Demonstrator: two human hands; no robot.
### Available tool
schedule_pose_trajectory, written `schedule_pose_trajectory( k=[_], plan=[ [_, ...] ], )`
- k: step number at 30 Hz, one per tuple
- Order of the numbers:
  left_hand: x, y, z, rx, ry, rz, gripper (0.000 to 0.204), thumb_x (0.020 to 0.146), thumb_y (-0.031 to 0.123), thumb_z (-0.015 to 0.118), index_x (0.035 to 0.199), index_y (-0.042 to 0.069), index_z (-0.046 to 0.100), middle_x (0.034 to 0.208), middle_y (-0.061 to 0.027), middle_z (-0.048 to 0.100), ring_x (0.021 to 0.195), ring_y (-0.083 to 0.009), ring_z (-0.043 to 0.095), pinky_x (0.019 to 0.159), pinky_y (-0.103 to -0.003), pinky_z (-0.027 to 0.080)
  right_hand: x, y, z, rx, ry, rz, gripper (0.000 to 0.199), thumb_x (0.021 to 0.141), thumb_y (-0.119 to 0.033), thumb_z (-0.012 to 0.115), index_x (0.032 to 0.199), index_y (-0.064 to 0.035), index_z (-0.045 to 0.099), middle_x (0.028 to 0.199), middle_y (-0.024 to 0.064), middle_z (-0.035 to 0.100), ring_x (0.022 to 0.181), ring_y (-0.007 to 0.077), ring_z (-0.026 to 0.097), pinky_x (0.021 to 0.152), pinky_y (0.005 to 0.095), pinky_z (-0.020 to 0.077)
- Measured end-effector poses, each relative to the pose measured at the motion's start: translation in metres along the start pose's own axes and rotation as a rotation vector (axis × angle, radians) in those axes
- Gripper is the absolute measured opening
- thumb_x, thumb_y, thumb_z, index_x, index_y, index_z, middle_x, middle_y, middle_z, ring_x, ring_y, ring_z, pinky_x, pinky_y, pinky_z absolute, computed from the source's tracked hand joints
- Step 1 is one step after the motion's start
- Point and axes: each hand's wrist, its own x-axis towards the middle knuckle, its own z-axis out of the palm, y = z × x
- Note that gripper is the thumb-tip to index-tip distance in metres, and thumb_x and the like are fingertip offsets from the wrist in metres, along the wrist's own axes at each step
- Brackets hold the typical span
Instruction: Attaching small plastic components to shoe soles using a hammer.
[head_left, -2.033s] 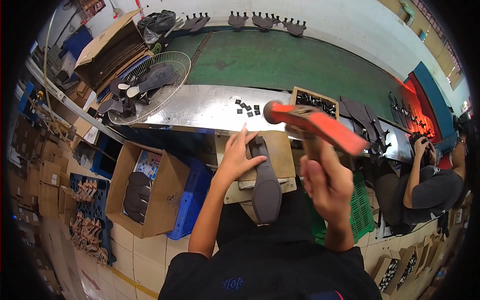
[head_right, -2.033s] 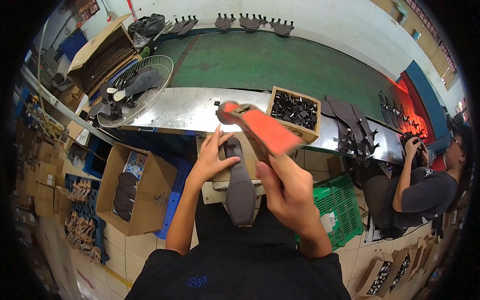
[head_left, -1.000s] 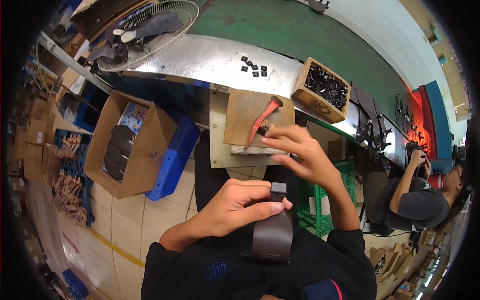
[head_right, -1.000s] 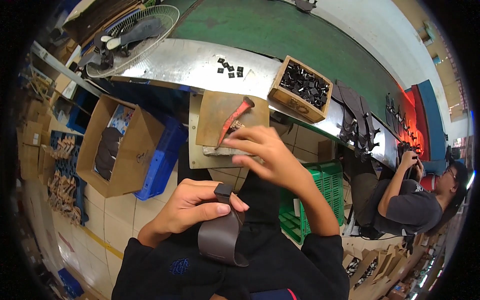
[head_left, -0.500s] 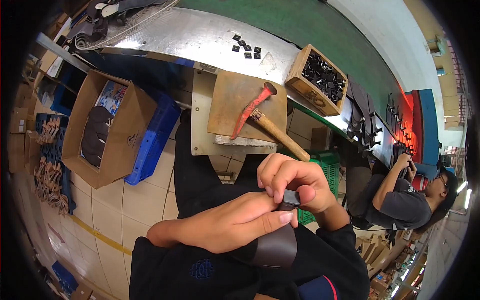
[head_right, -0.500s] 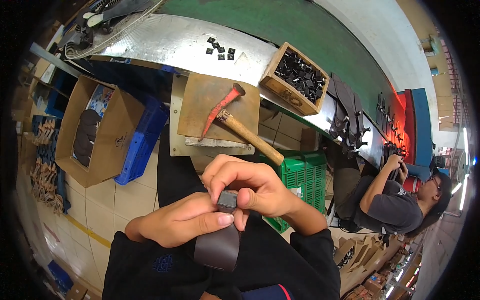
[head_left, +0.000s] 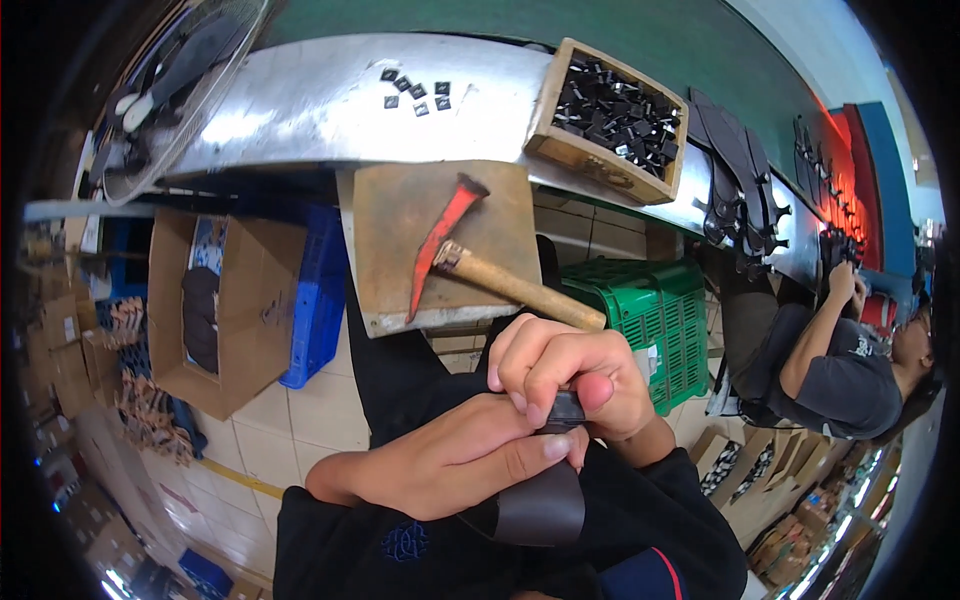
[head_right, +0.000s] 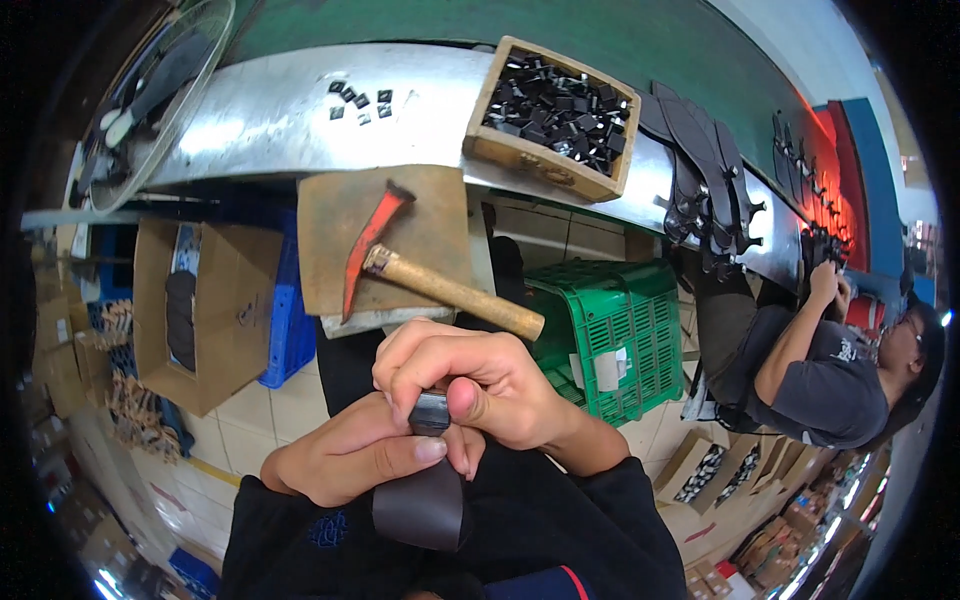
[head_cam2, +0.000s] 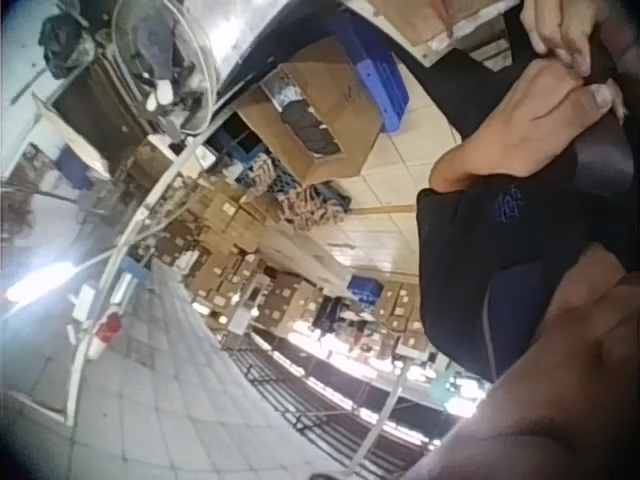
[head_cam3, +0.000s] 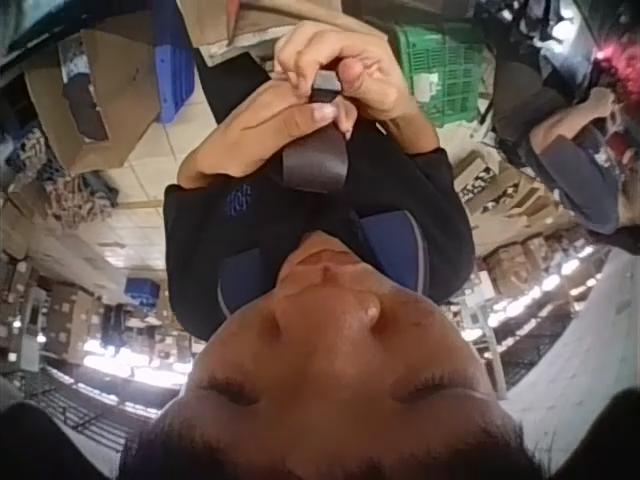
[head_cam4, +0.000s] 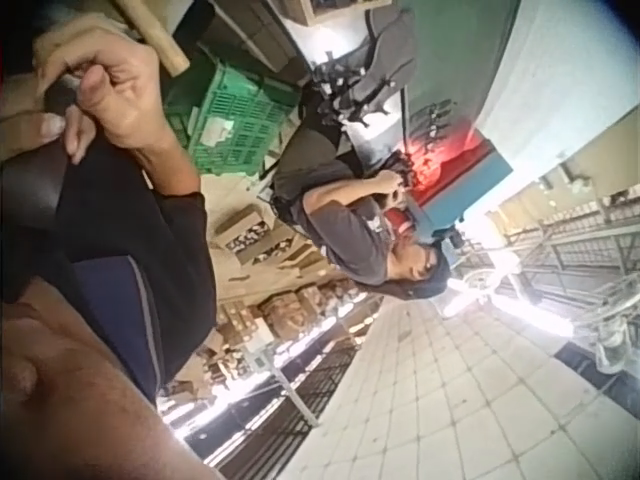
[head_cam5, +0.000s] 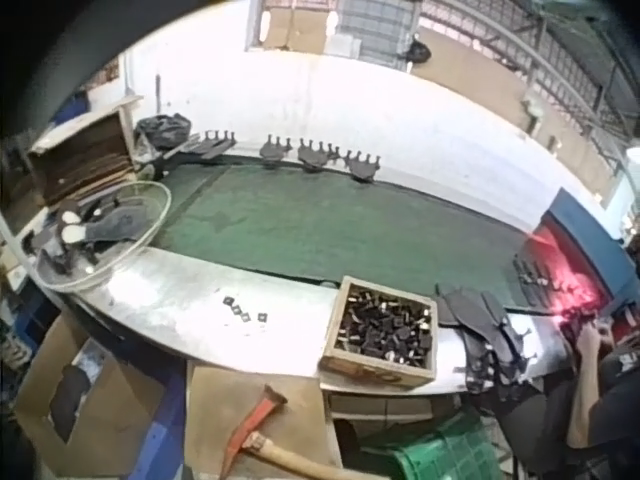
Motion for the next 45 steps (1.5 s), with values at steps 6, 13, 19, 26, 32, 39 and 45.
schedule_pose_trajectory(
  k=[6,13,19,26,32,39,45],
  plan=[
    [0.04,0.015,-0.02,0.024,0.444,0.22,0.023,0.096,0.018,0.054,0.104,-0.002,0.06,0.104,-0.0172,0.065,0.101,-0.0268,0.062,0.094,-0.039,0.048,-0.017,-0.04,-0.062,-0.553,0.391,-0.048,0.052,0.1,-0.048,0.057,0.119,-0.0001,0.066,0.111,0.0135,0.065,0.107,0.0261,0.062,0.095,0.0378,0.0481],
    [-0.073,0.097,-0.252,0.619,1.726,0.84,0.052,0.11,0.035,0.037,0.126,-0.009,0.059,0.131,-0.0207,0.056,0.121,-0.0304,0.056,0.106,-0.042,0.045,-0.126,-0.123,-0.197,-1.528,1.553,-0.154,0.028,0.096,-0.023,0.065,0.114,-0.0015,0.066,0.101,0.0125,0.067,0.088,0.0242,0.064,0.077,0.0324,0.0499],
    [-0.255,0.117,-0.446,1.44,2.353,0.202,0.082,0.092,0.053,0.068,0.127,-0.017,0.043,0.135,-0.0392,0.046,0.116,-0.0434,0.054,0.103,-0.048,0.042,-0.122,-0.118,-0.255,-1.614,1.386,0.03,0.031,0.093,-0.026,0.069,0.084,0.0033,0.063,0.061,0.0127,0.054,0.053,0.0251,0.053,0.053,0.0385,0.0405],
    [0.074,0.041,-0.106,1.03,0.883,0.456,0.09,0.083,0.025,0.079,0.151,-0.009,0.03,0.156,-0.0356,0.028,0.148,-0.0397,0.029,0.12,-0.045,0.024,-0.03,-0.117,-0.119,-0.296,1.218,-0.483,0.02,0.101,-0.026,0.063,0.094,-0.0073,0.058,0.06,-0.0033,0.047,0.043,0.0048,0.043,0.036,0.0206,0.0298],
    [0.067,0.04,-0.047,1.181,0.511,0.972,0.06,0.079,0.0,0.074,0.135,0.0,0.053,0.143,-0.0232,0.053,0.136,-0.0359,0.05,0.113,-0.048,0.037,-0.003,-0.076,0.041,-0.16,0.222,-0.162,0.053,0.102,-0.029,0.06,0.143,0.0012,0.044,0.094,0.0173,0.072,0.074,0.0198,0.073,0.062,0.0304,0.0573],
    [-0.042,0.025,-0.033,0.606,0.605,0.665,0.026,0.094,0.001,0.067,0.117,-0.002,0.057,0.11,-0.0112,0.068,0.105,-0.0127,0.063,0.087,-0.027,0.052,-0.008,0.044,-0.008,-1.831,0.47,0.037,0.065,0.09,-0.043,0.07,0.138,-0.0056,0.051,0.094,0.0183,0.063,0.081,0.0336,0.066,0.069,0.0426,0.0544],
    [-0.013,-0.006,-0.039,0.148,0.776,0.619,0.04,0.099,0.006,0.062,0.135,-0.007,0.047,0.126,-0.0132,0.063,0.111,-0.0132,0.061,0.096,-0.026,0.048,-0.081,0.053,-0.041,-1.529,0.575,0.214,0.039,0.089,-0.038,0.074,0.102,-0.0036,0.062,0.072,0.0124,0.062,0.062,0.0335,0.063,0.058,0.0424,0.0502]
  ],
)
